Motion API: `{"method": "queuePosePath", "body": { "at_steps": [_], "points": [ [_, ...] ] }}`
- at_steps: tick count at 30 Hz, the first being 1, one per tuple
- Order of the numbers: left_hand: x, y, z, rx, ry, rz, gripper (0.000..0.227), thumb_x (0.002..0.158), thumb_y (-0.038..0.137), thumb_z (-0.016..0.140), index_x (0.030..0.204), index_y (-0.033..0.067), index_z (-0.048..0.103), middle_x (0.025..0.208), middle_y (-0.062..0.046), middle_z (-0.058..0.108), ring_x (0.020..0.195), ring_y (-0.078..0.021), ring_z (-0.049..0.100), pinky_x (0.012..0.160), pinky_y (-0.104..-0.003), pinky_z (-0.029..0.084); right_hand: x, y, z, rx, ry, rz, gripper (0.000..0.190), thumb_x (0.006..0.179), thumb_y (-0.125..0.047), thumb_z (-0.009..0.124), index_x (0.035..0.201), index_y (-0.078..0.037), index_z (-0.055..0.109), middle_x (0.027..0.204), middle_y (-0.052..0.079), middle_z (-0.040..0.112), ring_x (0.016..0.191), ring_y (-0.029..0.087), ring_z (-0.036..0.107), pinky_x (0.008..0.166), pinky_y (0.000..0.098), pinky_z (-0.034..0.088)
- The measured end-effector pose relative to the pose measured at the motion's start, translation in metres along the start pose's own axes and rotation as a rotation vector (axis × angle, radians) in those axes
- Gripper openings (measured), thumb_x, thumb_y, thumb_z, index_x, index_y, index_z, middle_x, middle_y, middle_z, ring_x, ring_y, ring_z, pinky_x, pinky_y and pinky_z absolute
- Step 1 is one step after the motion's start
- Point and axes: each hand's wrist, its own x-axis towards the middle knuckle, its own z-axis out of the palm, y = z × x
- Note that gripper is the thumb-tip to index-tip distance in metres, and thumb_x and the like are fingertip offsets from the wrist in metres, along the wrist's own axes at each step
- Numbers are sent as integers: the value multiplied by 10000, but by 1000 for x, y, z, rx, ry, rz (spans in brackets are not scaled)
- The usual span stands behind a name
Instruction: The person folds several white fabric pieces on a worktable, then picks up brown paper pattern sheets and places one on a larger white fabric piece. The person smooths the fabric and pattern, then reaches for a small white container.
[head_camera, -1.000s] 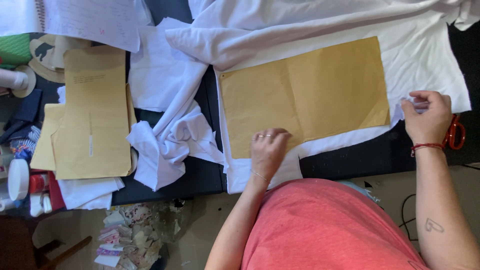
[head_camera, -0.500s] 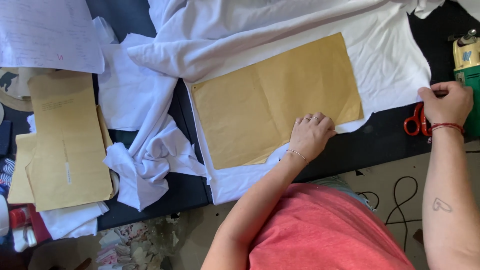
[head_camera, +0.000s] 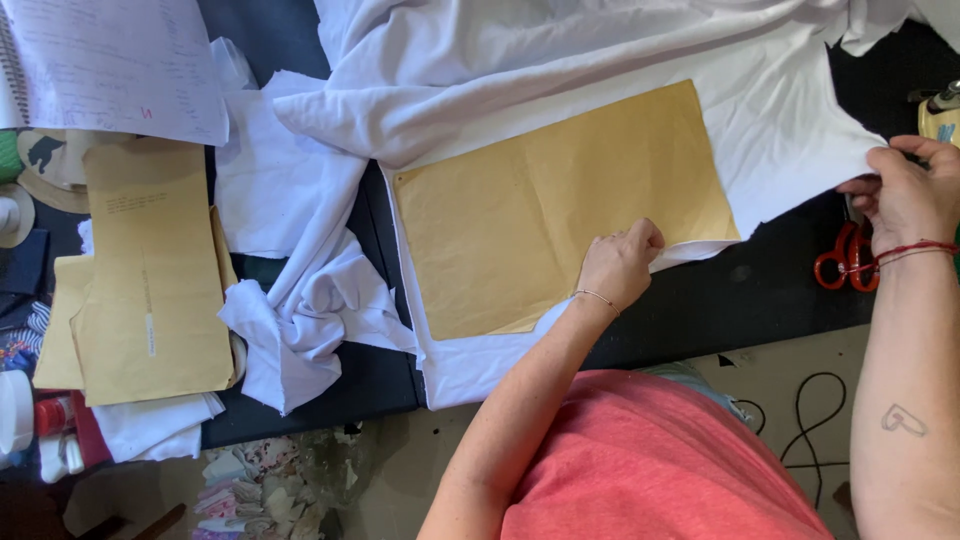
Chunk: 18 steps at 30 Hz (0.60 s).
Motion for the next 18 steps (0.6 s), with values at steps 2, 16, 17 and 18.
{"method": "queuePosePath", "body": {
  "at_steps": [2, 16, 17, 18],
  "points": [
    [0, 0, 0, -65, -8, -8, 67, 790, 128, 460, 854, 132, 441, 660, -80, 596, 667, -327, 573, 574, -437, 367, 12, 24, -3, -127, 62, -283, 202, 880, -58, 540, 1057, -112, 458, 827, 39, 548, 590, 117, 609, 389, 196, 401],
    [-49, -3, -36, 148, 113, 239, 186, 741, 280, 595, 920, 261, 549, 1072, 34, 546, 885, -207, 559, 847, -404, 348, -67, 29, 39, -601, -437, -255, 276, 745, -138, 746, 949, -24, 597, 783, 90, 603, 685, 130, 540, 630, 237, 427],
    [-62, -7, -40, 308, 219, 305, 273, 710, 217, 668, 951, 272, 552, 1150, 71, 521, 943, -163, 554, 986, -397, 323, -72, 32, 36, -623, -386, -308, 277, 769, -122, 748, 977, -25, 592, 779, 97, 599, 695, 141, 552, 635, 250, 431],
    [-74, -14, -52, 325, 226, 280, 273, 710, 217, 668, 951, 272, 552, 1150, 71, 521, 943, -163, 554, 986, -397, 323, -54, 61, 34, -615, -416, -315, 277, 769, -122, 748, 977, -25, 592, 779, 97, 599, 695, 141, 552, 635, 250, 431]
  ]
}}
